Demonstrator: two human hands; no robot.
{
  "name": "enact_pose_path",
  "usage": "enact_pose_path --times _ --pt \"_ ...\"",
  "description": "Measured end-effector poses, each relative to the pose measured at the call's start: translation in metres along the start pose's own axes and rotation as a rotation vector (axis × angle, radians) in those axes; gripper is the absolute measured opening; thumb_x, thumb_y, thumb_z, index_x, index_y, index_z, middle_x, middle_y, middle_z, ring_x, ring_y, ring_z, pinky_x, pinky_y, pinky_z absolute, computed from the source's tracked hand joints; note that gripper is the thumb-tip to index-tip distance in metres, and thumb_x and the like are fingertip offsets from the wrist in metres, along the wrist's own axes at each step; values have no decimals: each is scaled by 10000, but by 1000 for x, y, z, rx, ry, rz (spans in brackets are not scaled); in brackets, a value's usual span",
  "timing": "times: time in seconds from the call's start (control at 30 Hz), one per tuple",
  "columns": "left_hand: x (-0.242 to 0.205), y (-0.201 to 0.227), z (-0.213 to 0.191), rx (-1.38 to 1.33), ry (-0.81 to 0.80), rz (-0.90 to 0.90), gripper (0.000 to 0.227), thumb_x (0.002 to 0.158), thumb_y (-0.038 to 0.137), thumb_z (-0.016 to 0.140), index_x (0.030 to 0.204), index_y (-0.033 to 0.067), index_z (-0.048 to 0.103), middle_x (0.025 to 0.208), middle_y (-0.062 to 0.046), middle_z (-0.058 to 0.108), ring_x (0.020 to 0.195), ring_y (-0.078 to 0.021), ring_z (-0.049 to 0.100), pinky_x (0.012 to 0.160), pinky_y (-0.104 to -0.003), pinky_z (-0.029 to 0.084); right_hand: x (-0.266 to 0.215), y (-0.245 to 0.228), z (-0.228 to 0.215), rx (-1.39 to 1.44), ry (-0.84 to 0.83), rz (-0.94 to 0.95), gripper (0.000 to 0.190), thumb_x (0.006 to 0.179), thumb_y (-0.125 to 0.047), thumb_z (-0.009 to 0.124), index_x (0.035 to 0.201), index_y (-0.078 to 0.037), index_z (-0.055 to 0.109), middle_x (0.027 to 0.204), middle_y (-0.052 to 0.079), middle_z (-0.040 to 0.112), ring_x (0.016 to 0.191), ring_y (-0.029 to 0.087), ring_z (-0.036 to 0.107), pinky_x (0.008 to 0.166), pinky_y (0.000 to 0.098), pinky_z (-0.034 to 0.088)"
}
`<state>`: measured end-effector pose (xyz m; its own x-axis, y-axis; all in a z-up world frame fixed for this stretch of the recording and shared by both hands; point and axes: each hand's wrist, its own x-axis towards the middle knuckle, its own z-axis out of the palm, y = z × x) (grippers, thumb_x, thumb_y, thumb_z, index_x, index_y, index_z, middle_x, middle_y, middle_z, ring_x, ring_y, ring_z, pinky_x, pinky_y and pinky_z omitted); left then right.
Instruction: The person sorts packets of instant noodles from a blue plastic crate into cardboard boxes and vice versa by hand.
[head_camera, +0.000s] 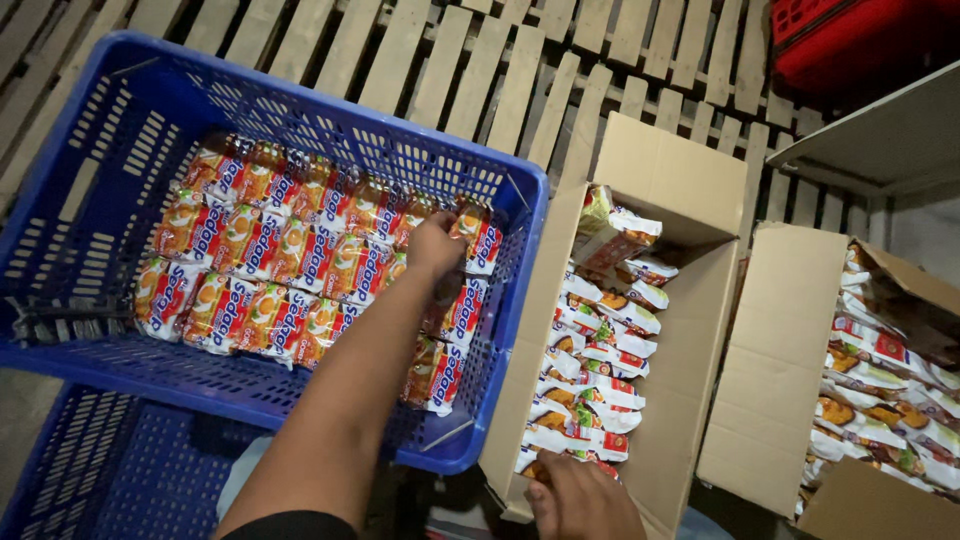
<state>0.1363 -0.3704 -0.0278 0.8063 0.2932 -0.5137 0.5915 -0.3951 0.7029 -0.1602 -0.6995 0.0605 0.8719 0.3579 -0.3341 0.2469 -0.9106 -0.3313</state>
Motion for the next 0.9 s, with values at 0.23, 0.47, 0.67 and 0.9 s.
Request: enact_pose_path --times 0.23,0.47,0.67,0.9 --pt "0 5 5 34 7 -2 505 998 297 775 1473 142 700 1253 -121 817 1090 -307 784 965 -458 618 1 -14 -14 -30 62 -35 448 999 -531 559 1324 -244 671 1140 -15 788 992 289 736 862 481 564" --pt "-21 9 -24 49 -166 3 574 974 275 716 1528 164 617 1368 -119 755 1233 -319 736 1075 -474 574 4 -32 -39 0 94 -32 427 1031 -505 536 1297 -222 714 1138 8 797 1020 319 726 854 504 542" --pt "-122 41 -69 41 -325 29 638 1052 127 655 1654 148 446 1305 -122 655 828 -202 714 727 -336 650 3 -48 -56 11 171 -34 388 1042 -484 548 1217 -201 747 1068 23 819 1006 320 744 835 523 549" --pt "-272 21 -63 204 -419 540 716 975 539 658 1586 192 523 1512 -98 695 1383 -299 671 1112 -514 531 -7 -59 -57 66 271 -13 342 1071 -417 518 1141 -164 737 997 49 814 957 347 748 805 528 531"
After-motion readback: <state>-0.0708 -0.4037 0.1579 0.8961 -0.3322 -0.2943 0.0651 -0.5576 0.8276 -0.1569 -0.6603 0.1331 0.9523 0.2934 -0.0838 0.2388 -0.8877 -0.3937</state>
